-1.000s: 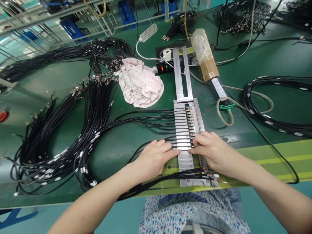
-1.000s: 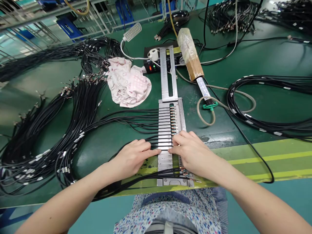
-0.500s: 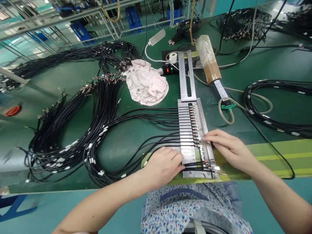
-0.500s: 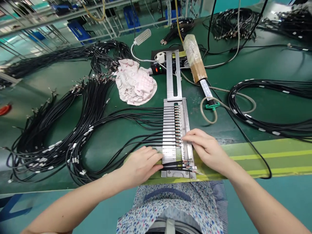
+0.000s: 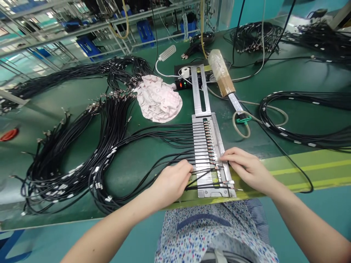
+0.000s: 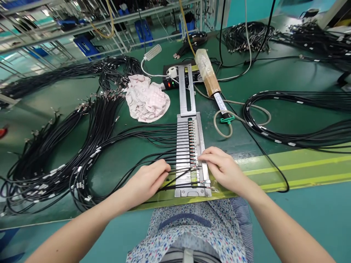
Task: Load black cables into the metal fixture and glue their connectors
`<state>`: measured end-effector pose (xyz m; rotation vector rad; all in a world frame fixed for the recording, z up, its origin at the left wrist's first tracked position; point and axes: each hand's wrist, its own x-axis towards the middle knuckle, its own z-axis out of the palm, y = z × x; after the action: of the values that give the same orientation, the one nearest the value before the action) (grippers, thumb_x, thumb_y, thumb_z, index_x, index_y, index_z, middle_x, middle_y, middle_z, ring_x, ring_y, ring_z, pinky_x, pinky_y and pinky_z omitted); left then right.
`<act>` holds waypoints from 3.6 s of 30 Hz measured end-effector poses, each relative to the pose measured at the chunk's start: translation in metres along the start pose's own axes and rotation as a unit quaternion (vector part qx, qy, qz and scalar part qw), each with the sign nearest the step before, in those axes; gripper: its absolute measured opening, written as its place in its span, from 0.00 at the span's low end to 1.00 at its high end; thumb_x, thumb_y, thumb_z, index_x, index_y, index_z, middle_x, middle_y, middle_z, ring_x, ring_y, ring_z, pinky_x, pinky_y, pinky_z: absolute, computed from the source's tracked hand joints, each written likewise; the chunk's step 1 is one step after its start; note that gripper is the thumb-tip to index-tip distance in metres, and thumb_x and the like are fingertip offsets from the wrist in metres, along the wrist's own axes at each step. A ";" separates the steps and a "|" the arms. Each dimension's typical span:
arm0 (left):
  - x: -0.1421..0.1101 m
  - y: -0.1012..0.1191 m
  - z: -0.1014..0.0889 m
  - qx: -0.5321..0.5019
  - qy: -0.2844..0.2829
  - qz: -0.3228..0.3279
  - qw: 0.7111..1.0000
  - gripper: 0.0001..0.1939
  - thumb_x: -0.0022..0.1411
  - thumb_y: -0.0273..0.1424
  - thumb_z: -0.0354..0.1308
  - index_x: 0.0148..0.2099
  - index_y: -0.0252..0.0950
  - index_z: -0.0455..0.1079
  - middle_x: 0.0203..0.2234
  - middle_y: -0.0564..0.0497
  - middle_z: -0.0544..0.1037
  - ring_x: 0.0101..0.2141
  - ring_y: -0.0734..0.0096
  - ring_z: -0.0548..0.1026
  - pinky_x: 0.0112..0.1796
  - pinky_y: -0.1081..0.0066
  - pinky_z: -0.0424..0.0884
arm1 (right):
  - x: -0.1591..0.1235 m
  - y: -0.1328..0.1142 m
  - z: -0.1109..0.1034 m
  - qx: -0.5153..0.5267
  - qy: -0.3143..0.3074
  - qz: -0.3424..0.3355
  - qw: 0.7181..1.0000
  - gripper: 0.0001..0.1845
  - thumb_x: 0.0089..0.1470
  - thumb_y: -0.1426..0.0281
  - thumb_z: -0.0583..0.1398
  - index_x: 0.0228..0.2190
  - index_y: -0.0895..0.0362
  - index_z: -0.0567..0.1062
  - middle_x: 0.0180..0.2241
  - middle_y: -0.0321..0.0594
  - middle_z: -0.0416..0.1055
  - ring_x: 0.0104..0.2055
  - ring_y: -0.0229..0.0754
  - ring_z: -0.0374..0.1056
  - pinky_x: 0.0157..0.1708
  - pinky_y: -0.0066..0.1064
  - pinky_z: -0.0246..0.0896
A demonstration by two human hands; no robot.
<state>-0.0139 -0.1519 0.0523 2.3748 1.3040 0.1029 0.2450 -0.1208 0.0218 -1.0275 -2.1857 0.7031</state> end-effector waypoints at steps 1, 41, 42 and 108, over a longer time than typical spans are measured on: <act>-0.001 -0.002 -0.003 -0.010 0.017 -0.006 1.000 0.10 0.65 0.26 0.41 0.39 0.36 0.63 0.34 0.50 0.70 0.33 0.70 0.69 0.34 0.71 0.66 | 0.000 0.000 0.001 -0.008 -0.001 0.001 1.000 0.15 0.57 0.77 0.49 0.38 0.54 0.74 0.38 0.42 0.70 0.40 0.39 0.67 0.39 0.33 0.65; 0.001 -0.018 0.013 0.152 0.060 0.020 0.986 0.10 0.63 0.20 0.41 0.38 0.34 0.62 0.31 0.49 0.68 0.32 0.69 0.67 0.32 0.72 0.68 | -0.019 -0.017 -0.009 -0.101 -0.074 -0.020 0.992 0.15 0.57 0.79 0.48 0.38 0.56 0.71 0.36 0.44 0.68 0.37 0.42 0.63 0.34 0.35 0.60; 0.001 -0.017 0.013 0.155 0.055 0.020 0.986 0.10 0.63 0.20 0.41 0.37 0.35 0.62 0.31 0.49 0.68 0.32 0.69 0.67 0.31 0.72 0.67 | -0.018 -0.017 -0.009 -0.100 -0.075 -0.020 0.992 0.15 0.57 0.79 0.48 0.38 0.56 0.71 0.36 0.44 0.68 0.38 0.42 0.63 0.34 0.35 0.60; 0.019 0.020 0.026 0.139 0.027 0.106 0.984 0.08 0.64 0.27 0.46 0.35 0.34 0.65 0.31 0.48 0.69 0.33 0.64 0.64 0.34 0.64 0.67 | 0.023 -0.006 0.002 -0.037 -0.133 0.105 0.985 0.21 0.49 0.82 0.48 0.34 0.55 0.77 0.36 0.41 0.63 0.39 0.40 0.62 0.39 0.32 0.59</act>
<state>0.0192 -0.1542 0.0336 2.7640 1.1479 0.0512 0.2290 -0.1054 0.0315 -1.2802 -2.3660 0.9051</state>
